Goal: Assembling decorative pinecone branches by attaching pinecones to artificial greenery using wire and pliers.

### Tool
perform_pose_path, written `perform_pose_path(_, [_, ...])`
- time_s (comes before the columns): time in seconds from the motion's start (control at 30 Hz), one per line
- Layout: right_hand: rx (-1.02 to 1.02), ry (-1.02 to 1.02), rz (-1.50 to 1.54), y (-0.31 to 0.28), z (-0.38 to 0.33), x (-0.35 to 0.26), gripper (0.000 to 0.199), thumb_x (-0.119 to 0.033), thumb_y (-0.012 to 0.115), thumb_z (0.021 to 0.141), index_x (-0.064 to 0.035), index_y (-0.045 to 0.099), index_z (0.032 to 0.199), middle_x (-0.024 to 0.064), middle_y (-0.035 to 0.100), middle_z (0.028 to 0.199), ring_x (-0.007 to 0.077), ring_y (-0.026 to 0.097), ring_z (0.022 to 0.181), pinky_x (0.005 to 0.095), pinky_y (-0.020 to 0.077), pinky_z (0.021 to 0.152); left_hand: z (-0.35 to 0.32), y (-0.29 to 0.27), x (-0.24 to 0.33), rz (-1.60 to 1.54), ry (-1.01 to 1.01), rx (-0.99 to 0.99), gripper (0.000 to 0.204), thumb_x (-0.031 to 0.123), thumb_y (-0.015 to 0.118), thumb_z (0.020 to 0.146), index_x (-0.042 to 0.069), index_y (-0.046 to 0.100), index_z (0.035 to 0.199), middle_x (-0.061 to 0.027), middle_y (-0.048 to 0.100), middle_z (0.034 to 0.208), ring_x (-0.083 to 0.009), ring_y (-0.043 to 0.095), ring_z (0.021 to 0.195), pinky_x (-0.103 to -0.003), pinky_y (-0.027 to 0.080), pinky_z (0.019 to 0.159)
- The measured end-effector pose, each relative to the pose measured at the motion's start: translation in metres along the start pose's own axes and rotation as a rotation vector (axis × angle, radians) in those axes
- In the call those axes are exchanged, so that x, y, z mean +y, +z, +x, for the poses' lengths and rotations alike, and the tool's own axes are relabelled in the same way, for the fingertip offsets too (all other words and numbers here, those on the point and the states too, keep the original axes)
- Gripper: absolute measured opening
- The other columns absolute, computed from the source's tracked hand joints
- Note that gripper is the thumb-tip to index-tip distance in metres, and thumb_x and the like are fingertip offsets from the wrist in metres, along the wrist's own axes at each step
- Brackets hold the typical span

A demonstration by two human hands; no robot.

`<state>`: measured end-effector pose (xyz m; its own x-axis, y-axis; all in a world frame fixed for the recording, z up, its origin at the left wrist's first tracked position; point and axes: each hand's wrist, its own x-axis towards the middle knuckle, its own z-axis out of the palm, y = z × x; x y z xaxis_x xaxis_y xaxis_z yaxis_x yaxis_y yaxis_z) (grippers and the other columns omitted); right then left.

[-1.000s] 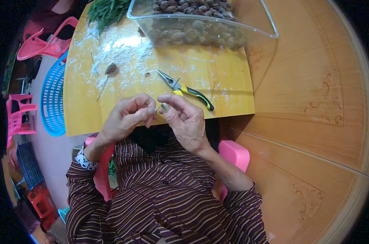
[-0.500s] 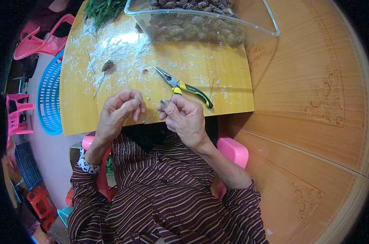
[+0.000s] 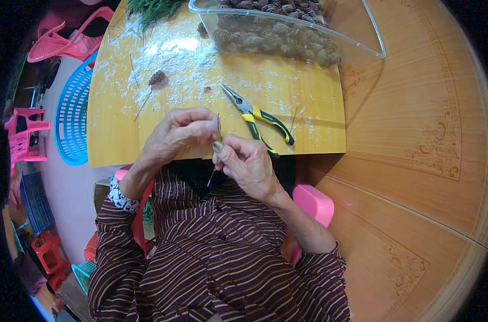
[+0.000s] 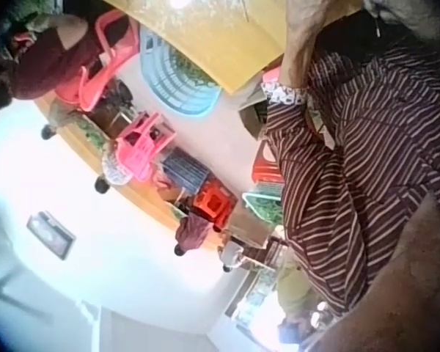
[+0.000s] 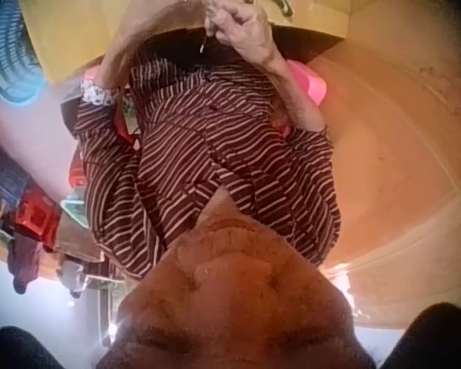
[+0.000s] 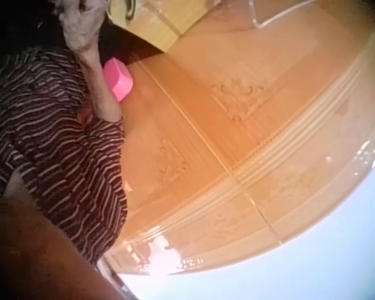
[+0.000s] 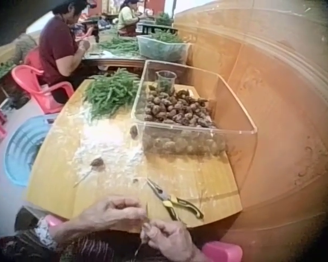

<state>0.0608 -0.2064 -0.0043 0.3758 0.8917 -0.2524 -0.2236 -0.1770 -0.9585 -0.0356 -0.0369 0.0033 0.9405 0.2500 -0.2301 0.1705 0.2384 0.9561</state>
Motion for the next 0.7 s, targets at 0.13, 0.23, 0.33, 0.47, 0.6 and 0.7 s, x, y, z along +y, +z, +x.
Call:
perform_pose_path(0.13, [-0.085, 0.008, 0.005, 0.0, -0.001, 0.001, 0.032, -0.024, 0.049, 0.098, 0.0002, 0.058, 0.079, 0.0042, 0.056, 0.069, 0.0016, 0.033, 0.045, 0.0174, 0.0243, 0.041, 0.004, -0.003, -0.009, -0.163, -0.104, -0.081, 0.019, 0.019, 0.057, 0.091, 0.001, 0.062, 0.087, 0.0008, 0.056, 0.074, -0.0062, 0.052, 0.071, -0.021, 0.042, 0.069])
perform_pose_path(0.23, [-0.176, 0.165, 0.345, -0.002, 0.001, -0.005, 0.03, -0.022, 0.05, 0.098, 0.0, 0.057, 0.078, 0.0036, 0.056, 0.07, 0.0015, 0.033, 0.047, 0.0174, 0.0243, 0.042, 0.006, -0.006, -0.014, -0.153, 0.002, -0.036, 0.018, 0.019, 0.057, 0.09, 0.002, 0.061, 0.083, 0.0017, 0.054, 0.07, -0.0073, 0.05, 0.067, -0.022, 0.04, 0.064])
perform_pose_path(0.33, [-0.171, 0.127, 0.321, -0.001, 0.002, 0.001, 0.03, -0.022, 0.05, 0.097, 0.0003, 0.058, 0.079, 0.0028, 0.056, 0.071, 0.0015, 0.033, 0.047, 0.0175, 0.0244, 0.042, 0.008, -0.001, -0.016, -0.208, 0.035, -0.075, 0.018, 0.019, 0.058, 0.09, 0.002, 0.061, 0.084, 0.0015, 0.055, 0.069, -0.0077, 0.05, 0.067, -0.022, 0.04, 0.063])
perform_pose_path(0.47, [-0.18, 0.116, 0.199, 0.0, 0.001, -0.002, 0.031, -0.025, 0.052, 0.097, -0.0014, 0.059, 0.078, -0.0008, 0.055, 0.068, 0.002, 0.038, 0.051, 0.0182, 0.0291, 0.045, 0.005, -0.001, -0.014, -0.212, -0.047, -0.108, 0.021, 0.02, 0.057, 0.09, 0.001, 0.06, 0.084, 0.0013, 0.054, 0.068, -0.0081, 0.05, 0.066, -0.021, 0.04, 0.061])
perform_pose_path(0.6, [-0.191, 0.08, 0.052, -0.002, 0.003, -0.001, 0.031, -0.026, 0.053, 0.096, -0.0017, 0.06, 0.078, -0.0024, 0.056, 0.066, 0.003, 0.044, 0.054, 0.0193, 0.0346, 0.048, 0.007, -0.002, -0.015, -0.205, -0.067, -0.121, 0.021, 0.022, 0.057, 0.09, 0.001, 0.061, 0.086, 0.0013, 0.055, 0.069, -0.0073, 0.05, 0.065, -0.021, 0.04, 0.06])
perform_pose_path(0.7, [-0.171, 0.028, -0.054, 0.0, 0.0, -0.001, 0.03, -0.025, 0.054, 0.096, -0.0013, 0.061, 0.079, -0.0028, 0.056, 0.066, 0.0028, 0.043, 0.054, 0.0191, 0.0345, 0.048, 0.005, 0.0, -0.008, -0.171, -0.08, -0.109, 0.02, 0.021, 0.058, 0.089, 0.002, 0.061, 0.088, 0.0014, 0.055, 0.07, -0.0067, 0.05, 0.066, -0.021, 0.041, 0.06])
